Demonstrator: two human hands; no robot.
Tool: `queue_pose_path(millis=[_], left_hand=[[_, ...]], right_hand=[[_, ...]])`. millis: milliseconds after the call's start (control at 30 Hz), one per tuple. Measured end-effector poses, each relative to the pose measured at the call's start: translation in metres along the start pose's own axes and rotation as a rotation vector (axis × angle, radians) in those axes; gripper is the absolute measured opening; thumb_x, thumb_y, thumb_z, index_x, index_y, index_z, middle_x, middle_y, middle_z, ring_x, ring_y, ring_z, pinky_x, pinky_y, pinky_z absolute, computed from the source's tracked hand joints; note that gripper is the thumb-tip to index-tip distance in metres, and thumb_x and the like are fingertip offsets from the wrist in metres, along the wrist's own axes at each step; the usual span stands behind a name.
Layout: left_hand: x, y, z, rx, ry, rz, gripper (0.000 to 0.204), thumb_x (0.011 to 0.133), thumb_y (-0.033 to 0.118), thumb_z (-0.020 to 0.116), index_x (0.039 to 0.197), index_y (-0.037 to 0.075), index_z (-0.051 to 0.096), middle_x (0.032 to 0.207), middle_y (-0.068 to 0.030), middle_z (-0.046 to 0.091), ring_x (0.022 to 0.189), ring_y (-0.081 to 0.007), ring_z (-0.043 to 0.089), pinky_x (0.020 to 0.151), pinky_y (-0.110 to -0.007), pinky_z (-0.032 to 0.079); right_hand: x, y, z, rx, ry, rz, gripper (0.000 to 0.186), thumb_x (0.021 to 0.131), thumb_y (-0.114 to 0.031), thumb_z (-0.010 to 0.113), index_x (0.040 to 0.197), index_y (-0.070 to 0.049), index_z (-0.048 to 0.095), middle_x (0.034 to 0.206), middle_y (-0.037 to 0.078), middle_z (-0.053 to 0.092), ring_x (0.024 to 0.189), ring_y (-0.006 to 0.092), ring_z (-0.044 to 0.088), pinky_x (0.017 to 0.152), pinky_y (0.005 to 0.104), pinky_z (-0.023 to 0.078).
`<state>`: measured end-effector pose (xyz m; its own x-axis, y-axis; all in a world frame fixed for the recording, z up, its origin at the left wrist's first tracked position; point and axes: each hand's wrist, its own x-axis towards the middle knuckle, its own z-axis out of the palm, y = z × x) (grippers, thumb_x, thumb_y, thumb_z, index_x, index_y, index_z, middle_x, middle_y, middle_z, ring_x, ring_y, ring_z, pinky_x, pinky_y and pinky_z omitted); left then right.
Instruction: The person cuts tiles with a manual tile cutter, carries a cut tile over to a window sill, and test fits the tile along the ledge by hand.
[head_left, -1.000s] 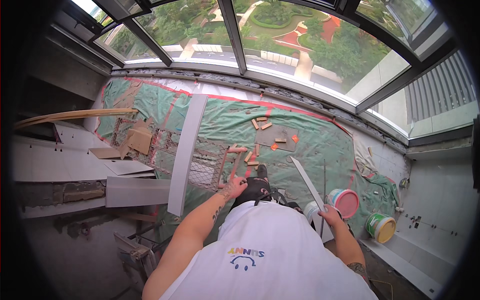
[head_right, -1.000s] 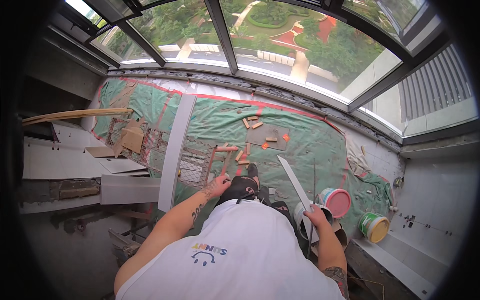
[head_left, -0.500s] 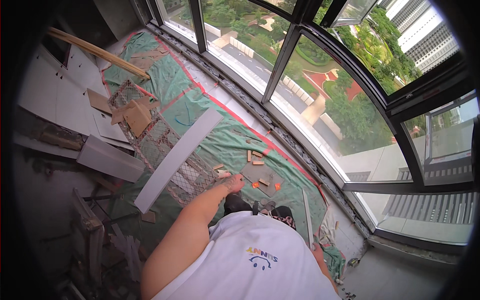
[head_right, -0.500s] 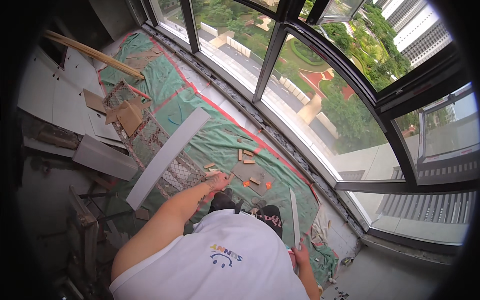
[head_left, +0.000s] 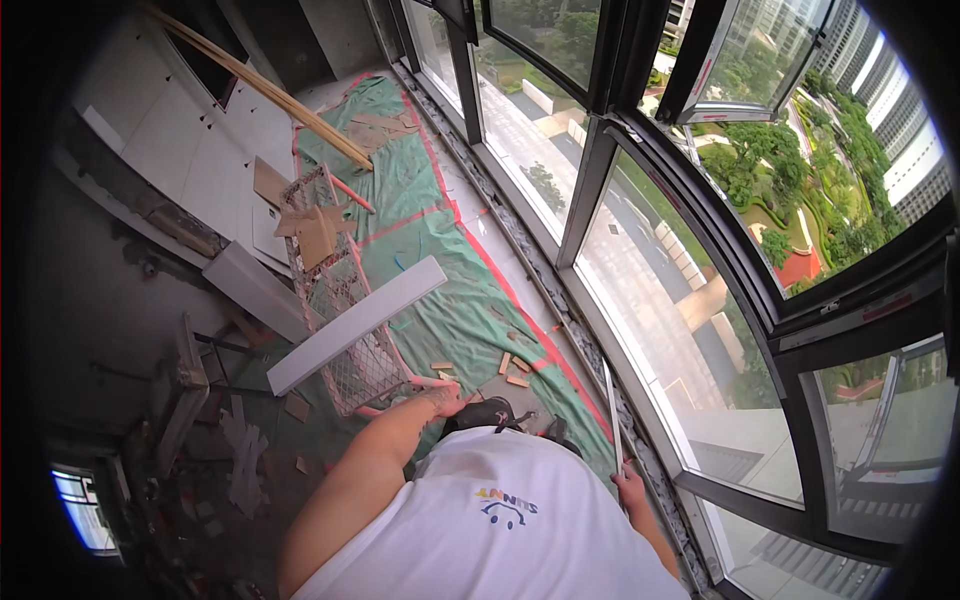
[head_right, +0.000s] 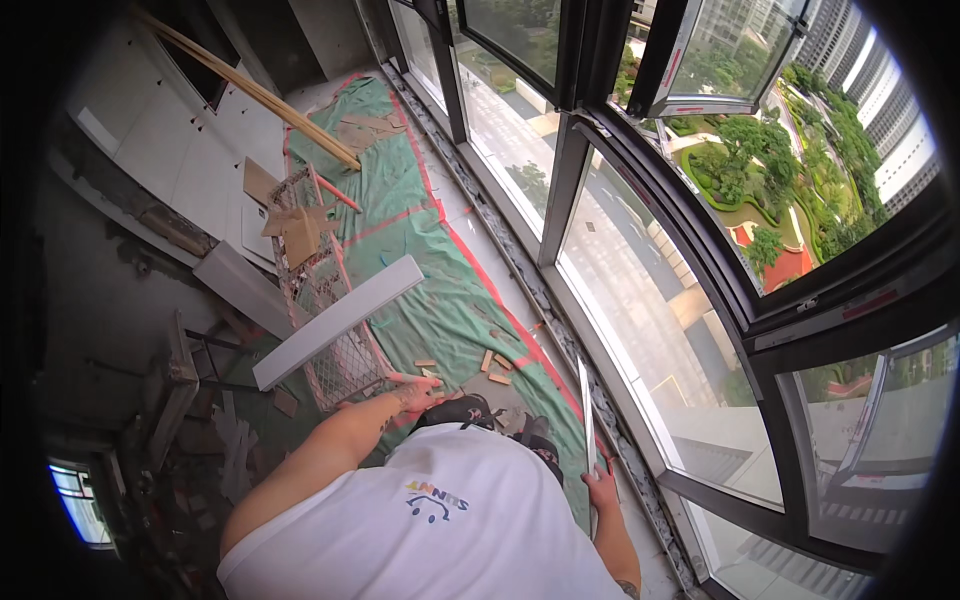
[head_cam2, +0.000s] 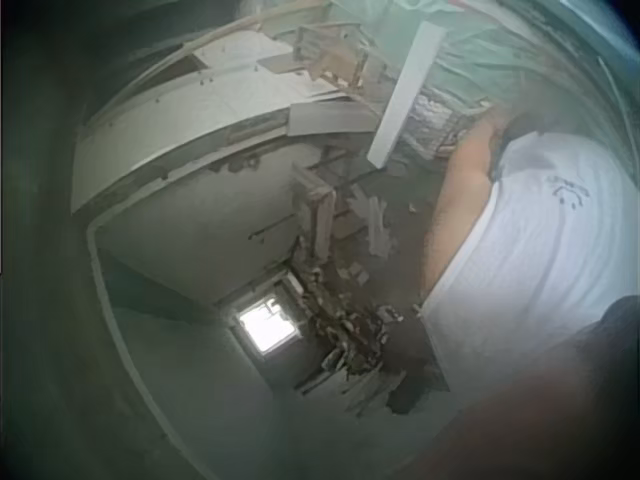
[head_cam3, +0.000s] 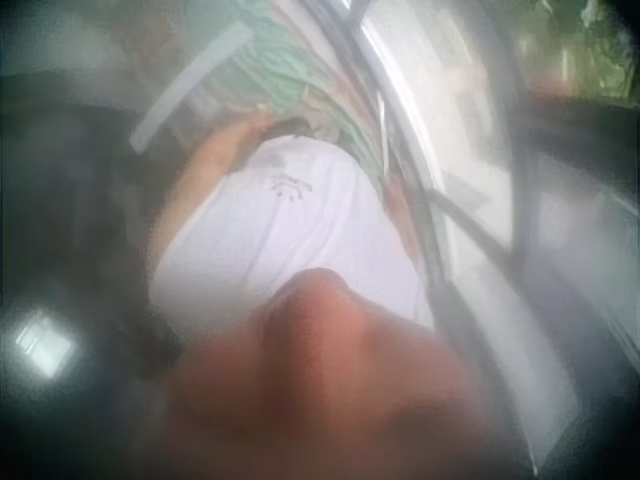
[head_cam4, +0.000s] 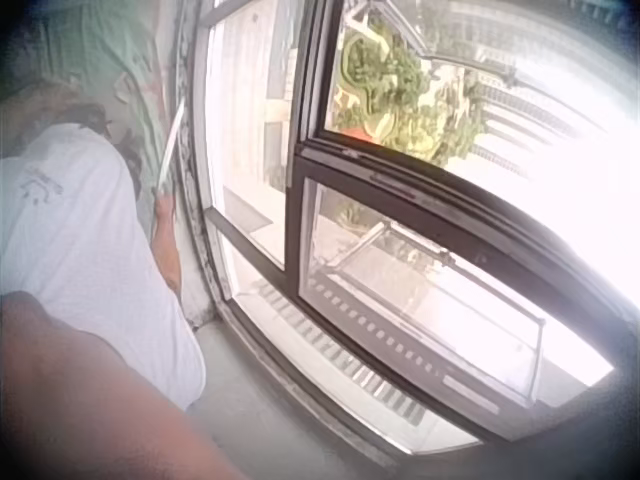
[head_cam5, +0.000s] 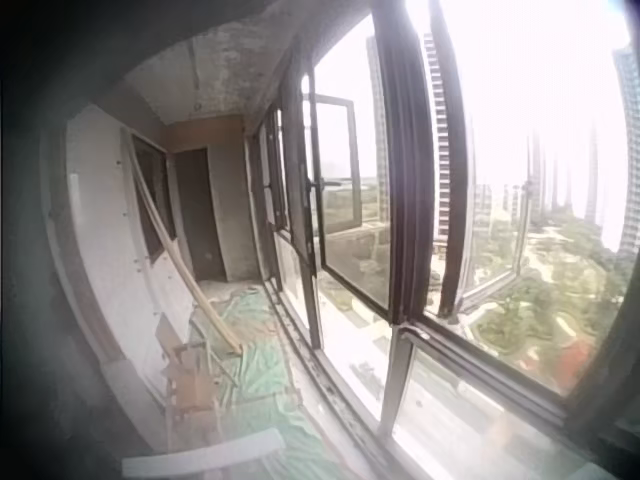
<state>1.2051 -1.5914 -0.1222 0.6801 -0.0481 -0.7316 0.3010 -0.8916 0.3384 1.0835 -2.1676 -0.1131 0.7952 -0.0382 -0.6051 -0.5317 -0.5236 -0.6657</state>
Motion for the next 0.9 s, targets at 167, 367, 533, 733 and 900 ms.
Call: queue_pose_path(millis=[167, 367, 533, 733, 900], left_hand=[[-0.020, 0.103, -0.056, -0.217, 0.179, 0.118, 0.048, 0.089, 0.034, 0.061, 0.126, 0.003, 0.060, 0.115, -0.0232, 0.067, 0.111, -0.0353, 0.064, 0.097, -0.042, 0.049], [0.015, 0.126, -0.092, -0.201, 0.219, 0.181, 0.050, 0.087, 0.033, 0.062, 0.128, 0.005, 0.058, 0.116, -0.0227, 0.066, 0.112, -0.0359, 0.063, 0.098, -0.042, 0.049], [0.066, 0.108, -0.131, -0.304, 0.180, 0.023, 0.045, 0.087, 0.031, 0.061, 0.124, 0.005, 0.062, 0.118, -0.0233, 0.066, 0.112, -0.0370, 0.063, 0.098, -0.042, 0.049], [0.216, 0.069, -0.220, -0.356, 0.134, -0.011, 0.031, 0.087, 0.029, 0.060, 0.103, 0.005, 0.069, 0.103, -0.0234, 0.069, 0.100, -0.0390, 0.066, 0.089, -0.045, 0.052], [0.313, 0.063, -0.307, -0.415, 0.248, 0.115, 0.030, 0.087, 0.029, 0.061, 0.104, 0.005, 0.068, 0.105, -0.0217, 0.069, 0.102, -0.0378, 0.065, 0.091, -0.044, 0.052]], right_hand=[[0.059, -0.048, -0.060, -0.202, -0.063, -0.036, 0.073, 0.076, -0.044, 0.070, 0.132, 0.001, 0.059, 0.127, 0.025, 0.063, 0.122, 0.0351, 0.059, 0.104, 0.0373, 0.044], [0.137, -0.062, -0.078, -0.060, -0.231, 0.050, 0.071, 0.078, -0.038, 0.073, 0.133, 0.004, 0.057, 0.131, 0.028, 0.060, 0.126, 0.0338, 0.057, 0.106, 0.0369, 0.042], [0.166, -0.139, -0.074, -0.182, -0.226, -0.092, 0.056, 0.086, -0.031, 0.068, 0.131, 0.002, 0.059, 0.125, 0.018, 0.066, 0.118, 0.0273, 0.061, 0.102, 0.0351, 0.046], [0.208, -0.227, -0.050, -0.172, -0.261, 0.103, 0.068, 0.083, -0.029, 0.071, 0.140, 0.002, 0.051, 0.115, 0.024, 0.068, 0.103, 0.0280, 0.068, 0.088, 0.0351, 0.053], [0.254, -0.292, -0.043, -0.112, -0.235, 0.107, 0.062, 0.084, -0.023, 0.068, 0.141, -0.002, 0.052, 0.083, 0.011, 0.068, 0.075, 0.0136, 0.061, 0.069, 0.0294, 0.050]])
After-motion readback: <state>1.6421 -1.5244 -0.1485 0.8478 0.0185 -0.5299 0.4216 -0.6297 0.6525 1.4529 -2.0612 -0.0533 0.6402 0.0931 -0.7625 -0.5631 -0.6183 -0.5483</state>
